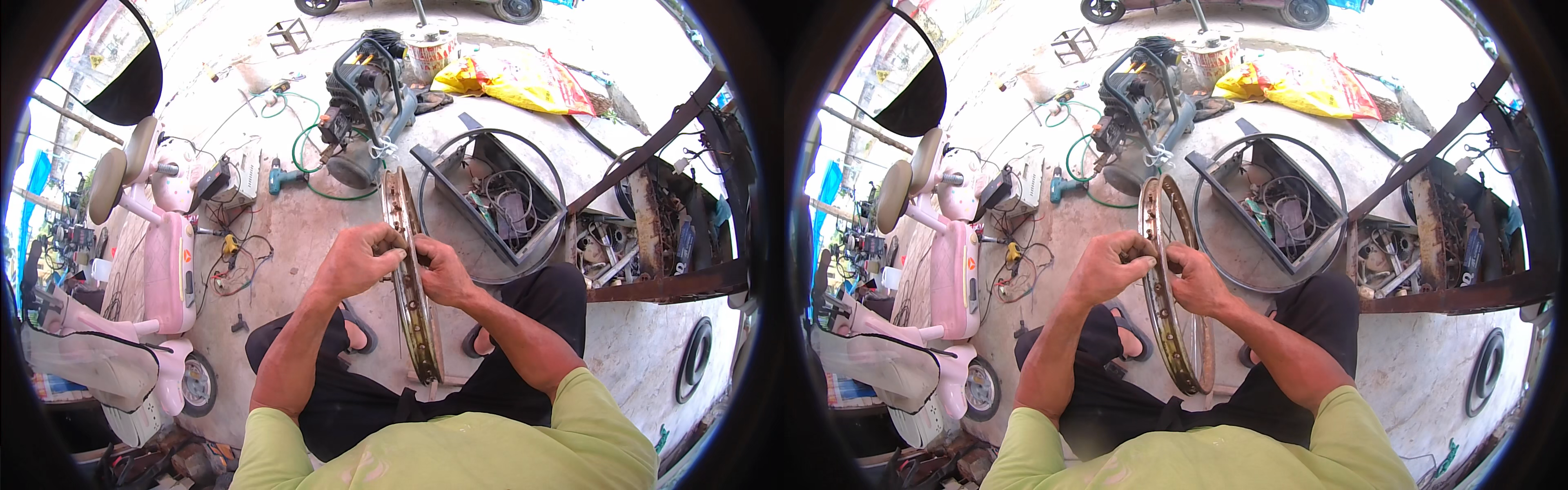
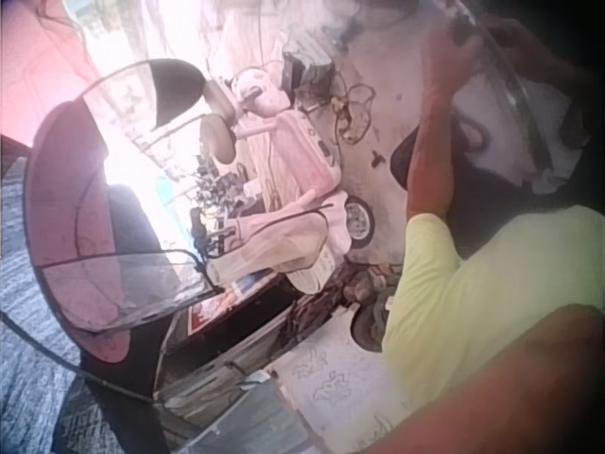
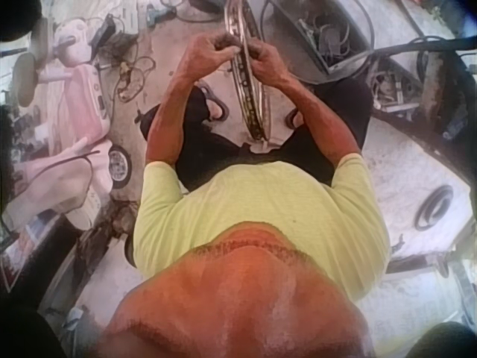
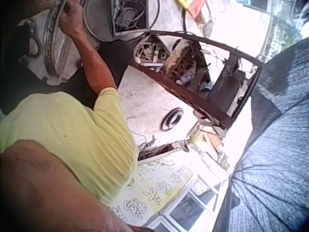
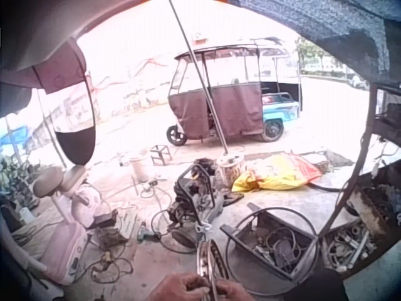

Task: The person sits on the ground and removes metal spokes from a bicycle wheel rim by hand, placing the removed spokes on the floor. The person then stands, walks to a nearby vehicle, and handles a cable before moving into a cluttered indoor area.

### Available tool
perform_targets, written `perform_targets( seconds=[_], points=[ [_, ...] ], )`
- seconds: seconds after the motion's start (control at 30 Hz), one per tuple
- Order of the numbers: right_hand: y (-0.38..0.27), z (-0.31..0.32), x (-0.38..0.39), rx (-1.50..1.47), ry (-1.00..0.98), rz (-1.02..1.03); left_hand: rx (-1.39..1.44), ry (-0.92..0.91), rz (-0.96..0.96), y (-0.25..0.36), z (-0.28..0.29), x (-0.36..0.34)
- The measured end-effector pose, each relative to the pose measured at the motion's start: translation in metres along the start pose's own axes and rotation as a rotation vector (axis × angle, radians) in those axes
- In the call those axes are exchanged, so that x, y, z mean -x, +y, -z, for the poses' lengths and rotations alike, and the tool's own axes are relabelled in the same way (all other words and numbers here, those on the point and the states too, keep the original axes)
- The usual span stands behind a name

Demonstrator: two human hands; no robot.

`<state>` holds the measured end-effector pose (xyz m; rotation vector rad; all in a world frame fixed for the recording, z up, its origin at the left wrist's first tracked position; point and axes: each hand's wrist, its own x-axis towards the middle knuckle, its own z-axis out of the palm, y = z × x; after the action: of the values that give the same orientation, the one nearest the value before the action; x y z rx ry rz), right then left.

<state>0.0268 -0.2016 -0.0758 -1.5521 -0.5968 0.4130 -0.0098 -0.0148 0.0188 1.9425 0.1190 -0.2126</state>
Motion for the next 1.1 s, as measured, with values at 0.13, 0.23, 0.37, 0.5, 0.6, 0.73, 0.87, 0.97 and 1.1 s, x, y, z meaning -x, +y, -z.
perform_targets(
  seconds=[0.13,0.23,0.37,0.5,0.6,0.73,0.87,0.97,1.1],
  points=[
    [-0.0028,-0.0008,-0.0007,-0.035,0.007,0.022,-0.038,0.011,0.017,0.0048,-0.0004,0.0002],
    [-0.0028,0.0007,-0.0011,-0.010,-0.003,0.021,-0.024,-0.006,-0.012,0.0032,0.0010,0.0005],
    [-0.0001,0.0012,0.0004,-0.023,-0.015,-0.015,0.005,-0.033,0.015,0.0049,0.0016,0.0007],
    [-0.0027,0.0004,0.0011,-0.039,-0.012,-0.012,-0.050,-0.002,0.007,0.0042,0.0003,0.0004],
    [-0.0023,0.0013,0.0009,-0.023,-0.016,-0.006,-0.004,-0.009,-0.005,0.0051,-0.0002,0.0018],
    [-0.0046,0.0022,0.0021,-0.031,-0.025,-0.025,-0.018,-0.033,-0.002,0.0067,0.0012,0.0016],
    [-0.0048,0.0007,0.0034,-0.054,-0.019,-0.024,-0.069,-0.011,0.033,0.0075,-0.0003,0.0015],
    [-0.0051,0.0023,0.0028,-0.029,-0.035,-0.025,-0.055,-0.005,-0.032,0.0027,-0.0004,0.0022],
    [-0.0058,0.0025,0.0027,-0.021,-0.041,-0.002,-0.017,-0.033,-0.034,0.0004,0.0010,0.0025]
  ],
)
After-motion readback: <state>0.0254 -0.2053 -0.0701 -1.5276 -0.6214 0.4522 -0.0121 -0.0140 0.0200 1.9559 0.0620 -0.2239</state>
